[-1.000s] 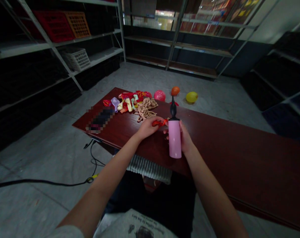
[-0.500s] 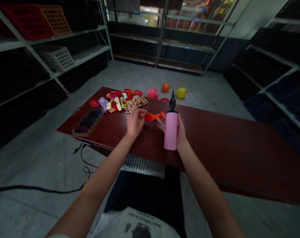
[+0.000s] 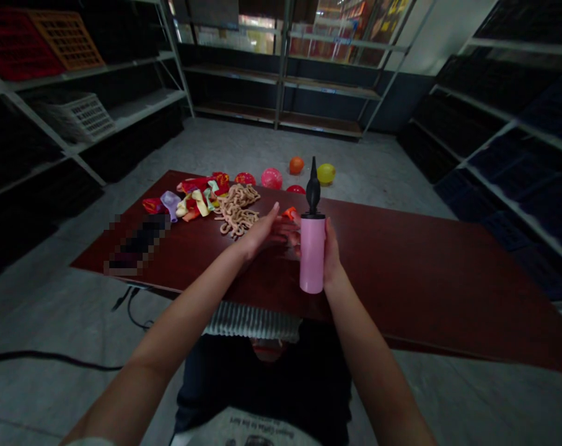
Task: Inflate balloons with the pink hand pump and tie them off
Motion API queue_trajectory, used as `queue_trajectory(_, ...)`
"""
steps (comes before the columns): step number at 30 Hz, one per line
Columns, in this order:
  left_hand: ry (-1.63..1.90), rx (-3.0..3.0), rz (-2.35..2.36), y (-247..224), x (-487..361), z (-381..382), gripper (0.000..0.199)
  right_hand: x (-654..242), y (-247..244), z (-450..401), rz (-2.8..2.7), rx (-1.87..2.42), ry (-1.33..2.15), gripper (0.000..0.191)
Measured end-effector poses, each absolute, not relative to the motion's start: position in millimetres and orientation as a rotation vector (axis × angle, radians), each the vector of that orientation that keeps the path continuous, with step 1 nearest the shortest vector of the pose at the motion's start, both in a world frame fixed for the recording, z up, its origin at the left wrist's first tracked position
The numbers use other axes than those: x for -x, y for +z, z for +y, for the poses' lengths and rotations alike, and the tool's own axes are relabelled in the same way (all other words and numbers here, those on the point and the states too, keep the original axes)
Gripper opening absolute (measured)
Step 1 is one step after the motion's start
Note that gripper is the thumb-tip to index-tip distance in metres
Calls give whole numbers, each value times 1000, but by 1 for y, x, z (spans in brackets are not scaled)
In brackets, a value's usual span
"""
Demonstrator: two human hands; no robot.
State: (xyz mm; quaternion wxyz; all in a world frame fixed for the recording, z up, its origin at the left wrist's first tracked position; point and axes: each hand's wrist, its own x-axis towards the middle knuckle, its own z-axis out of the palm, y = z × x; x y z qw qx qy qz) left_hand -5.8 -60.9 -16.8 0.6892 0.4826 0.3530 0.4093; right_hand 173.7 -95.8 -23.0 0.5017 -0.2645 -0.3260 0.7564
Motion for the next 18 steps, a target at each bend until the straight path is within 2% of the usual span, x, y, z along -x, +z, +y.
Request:
queue_trajectory(7, 1270, -814, 790, -25, 7, -35, 30, -171, -24, -99, -897, 761, 1878, 64)
queue_trajectory(12, 1536, -528, 796, -21, 31, -28, 25, -169, -14, -103, -964, 849, 1999, 49)
queue_trajectory(18, 1630, -460, 631, -10, 46, -34, 16, -169, -8, -108, -1097, 891, 2173, 54)
